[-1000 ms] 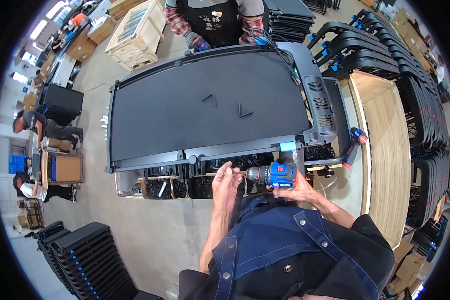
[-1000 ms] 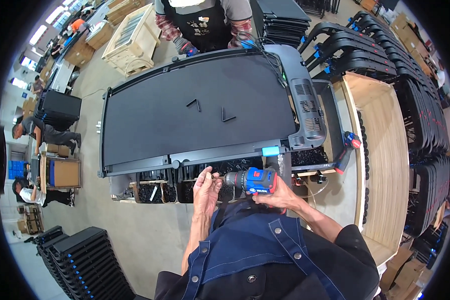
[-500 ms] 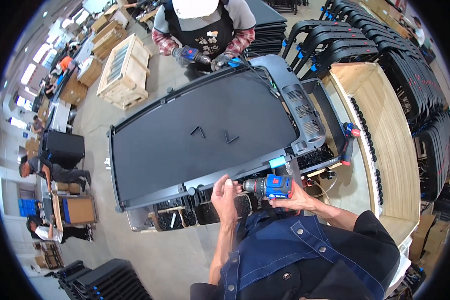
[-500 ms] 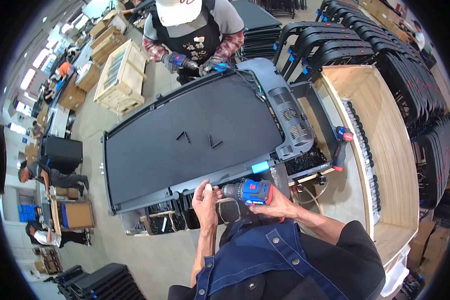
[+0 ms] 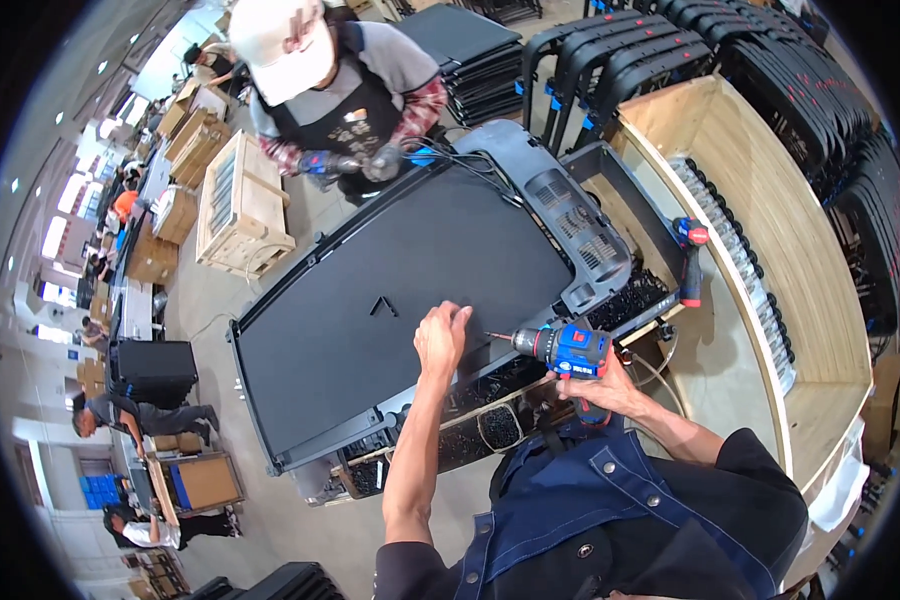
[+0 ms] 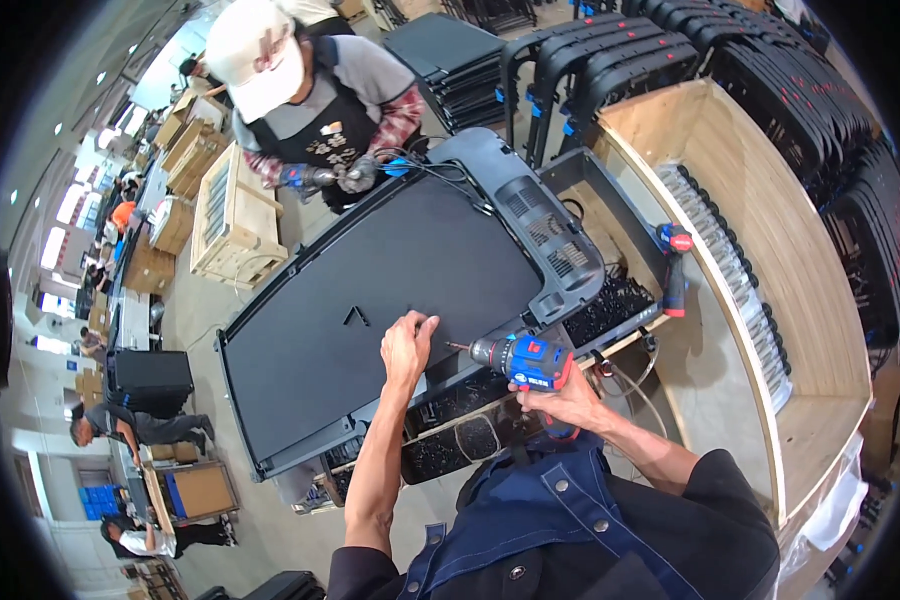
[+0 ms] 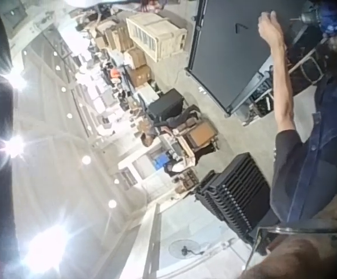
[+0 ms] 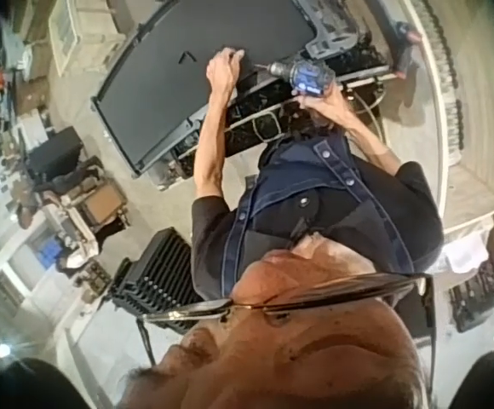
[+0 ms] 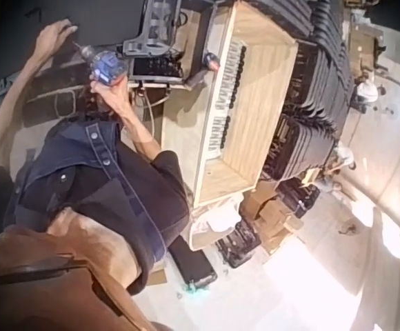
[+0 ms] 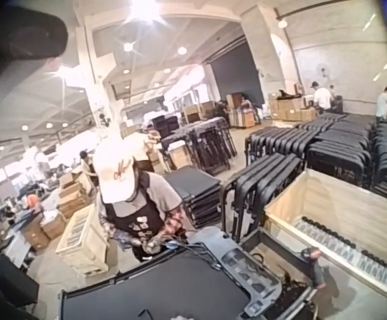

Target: Assembling the base and motor components of a treadmill using power tools in a factory.

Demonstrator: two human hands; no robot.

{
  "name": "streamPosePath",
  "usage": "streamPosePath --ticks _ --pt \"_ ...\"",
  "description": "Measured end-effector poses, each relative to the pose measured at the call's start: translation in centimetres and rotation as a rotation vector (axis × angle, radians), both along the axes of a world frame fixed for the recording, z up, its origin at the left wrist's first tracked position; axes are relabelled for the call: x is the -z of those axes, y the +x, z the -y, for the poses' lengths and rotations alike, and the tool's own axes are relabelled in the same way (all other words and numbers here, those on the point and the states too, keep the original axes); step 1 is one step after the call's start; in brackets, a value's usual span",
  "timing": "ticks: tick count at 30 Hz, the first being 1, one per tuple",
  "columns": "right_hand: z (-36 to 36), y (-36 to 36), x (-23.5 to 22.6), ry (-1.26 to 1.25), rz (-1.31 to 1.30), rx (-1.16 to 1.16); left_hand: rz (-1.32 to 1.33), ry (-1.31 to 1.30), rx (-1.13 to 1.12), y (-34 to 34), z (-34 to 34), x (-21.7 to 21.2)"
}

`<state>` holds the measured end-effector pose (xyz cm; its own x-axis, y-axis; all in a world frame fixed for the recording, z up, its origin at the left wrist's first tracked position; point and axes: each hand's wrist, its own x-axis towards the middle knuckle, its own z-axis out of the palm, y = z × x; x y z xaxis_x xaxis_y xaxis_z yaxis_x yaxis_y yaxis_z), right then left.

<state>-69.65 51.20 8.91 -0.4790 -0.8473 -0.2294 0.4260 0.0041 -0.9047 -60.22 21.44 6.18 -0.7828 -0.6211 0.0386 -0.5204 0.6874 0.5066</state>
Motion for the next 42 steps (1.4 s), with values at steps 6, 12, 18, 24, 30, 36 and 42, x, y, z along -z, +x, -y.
streamPosePath --ticks 6,12,18,24,30,36,42 --pt "-1.9 -1.2 1.2 0.018 0.133 0.126 -0.048 -0.147 0.221 1.8 -1.6 0.5" --pt "-2.4 -2.2 1.8 0.078 0.060 0.125 -0.059 -0.235 -0.324 0.2 -3.9 2.0" --pt "-2.7 -2.0 2.0 0.065 0.071 0.147 -0.126 -0.153 -0.335 -1.4 -4.4 3.0" --pt "-3.4 -2.5 1.5 0.045 0.068 0.121 -0.135 -0.235 -0.099 -0.6 -3.8 2.3" --pt "-4.3 -2.6 1.7 0.050 0.083 0.152 -0.183 0.083 -0.090 1.2 -6.4 -0.9" --pt "-4.1 -1.6 1.3 0.030 0.100 0.194 0.082 0.138 -0.246 2.1 -7.2 0.5" --pt "-4.2 -1.3 1.4 0.019 0.091 0.188 0.048 0.187 -0.261 1.1 -7.3 0.5"
